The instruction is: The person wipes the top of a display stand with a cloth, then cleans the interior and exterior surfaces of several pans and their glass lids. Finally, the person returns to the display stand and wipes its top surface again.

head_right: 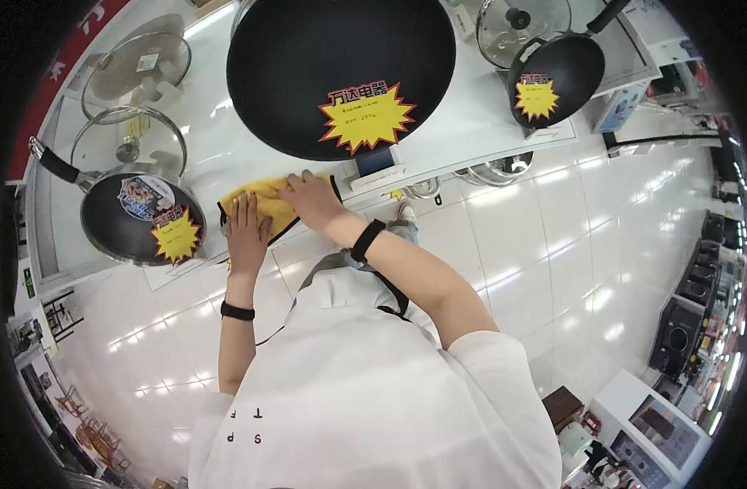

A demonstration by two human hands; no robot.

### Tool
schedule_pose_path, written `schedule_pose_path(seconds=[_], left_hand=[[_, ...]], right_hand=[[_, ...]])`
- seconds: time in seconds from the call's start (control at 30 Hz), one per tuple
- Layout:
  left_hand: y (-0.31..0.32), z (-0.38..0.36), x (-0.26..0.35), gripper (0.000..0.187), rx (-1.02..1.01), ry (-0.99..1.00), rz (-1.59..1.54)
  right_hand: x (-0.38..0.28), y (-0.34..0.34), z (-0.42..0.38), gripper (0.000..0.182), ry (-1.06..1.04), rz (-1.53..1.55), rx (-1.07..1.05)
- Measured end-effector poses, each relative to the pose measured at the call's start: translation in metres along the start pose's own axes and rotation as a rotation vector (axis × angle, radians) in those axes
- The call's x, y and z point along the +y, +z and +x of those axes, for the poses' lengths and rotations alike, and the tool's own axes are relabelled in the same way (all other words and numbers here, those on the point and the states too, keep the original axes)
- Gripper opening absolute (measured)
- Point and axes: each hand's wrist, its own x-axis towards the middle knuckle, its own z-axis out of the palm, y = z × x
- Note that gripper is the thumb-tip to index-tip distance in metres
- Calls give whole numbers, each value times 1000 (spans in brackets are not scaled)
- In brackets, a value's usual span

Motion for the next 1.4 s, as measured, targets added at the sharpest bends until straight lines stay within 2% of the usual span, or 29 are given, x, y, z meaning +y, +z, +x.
schedule_pose_path(seconds=[0.1,0.13,0.23,0.27,0.3,0.33,0.37,0.43,0.53,0.57,0.6,0.73,0.8,0.87,0.97,1.0,1.03,1.07,1.1,1.13,1.4], left_hand=[[-10,-8,13,53,-113,-25,4],[-11,-8,22,40,-41,-10,14],[-26,-6,57,34,-118,77,-68],[-31,-3,75,32,-75,148,-102],[-39,1,95,29,-40,223,-134],[-45,4,115,30,-159,196,-204],[-47,9,136,30,-133,250,-265],[-51,23,183,31,-200,287,-298],[-49,62,251,31,-187,322,-300],[-46,76,269,34,-87,375,-320],[-41,91,287,34,-72,394,-298],[-36,135,353,34,10,445,-241],[-32,148,372,33,-11,435,-243],[-28,157,385,30,-73,384,-205],[-17,165,393,32,-51,281,-129],[-11,167,394,45,-146,217,-101],[2,167,392,45,-153,173,-99],[19,166,388,55,-138,215,-148],[37,161,382,65,-117,260,-195],[45,158,379,79,-253,249,-173],[55,171,368,80,-298,252,-180]], right_hand=[[0,-5,-28,29,54,87,-126],[2,-9,-35,30,107,156,-146],[29,-35,-70,31,25,238,-200],[43,-42,-84,37,10,268,-182],[59,-53,-99,37,31,272,-171],[76,-66,-114,37,35,296,-129],[91,-79,-130,37,37,321,-88],[122,-118,-154,37,116,291,-130],[163,-170,-179,31,198,259,-22],[176,-183,-185,30,229,187,72],[189,-194,-190,28,257,113,164],[232,-226,-200,28,331,10,290],[247,-237,-202,28,345,19,288],[262,-243,-204,28,364,47,279],[287,-233,-203,30,293,96,258],[294,-226,-201,30,265,107,232],[299,-216,-199,34,254,50,235],[304,-203,-199,38,244,-5,244],[310,-187,-205,43,256,-9,102],[314,-176,-208,44,228,22,104],[331,-153,-191,46,224,79,164]])
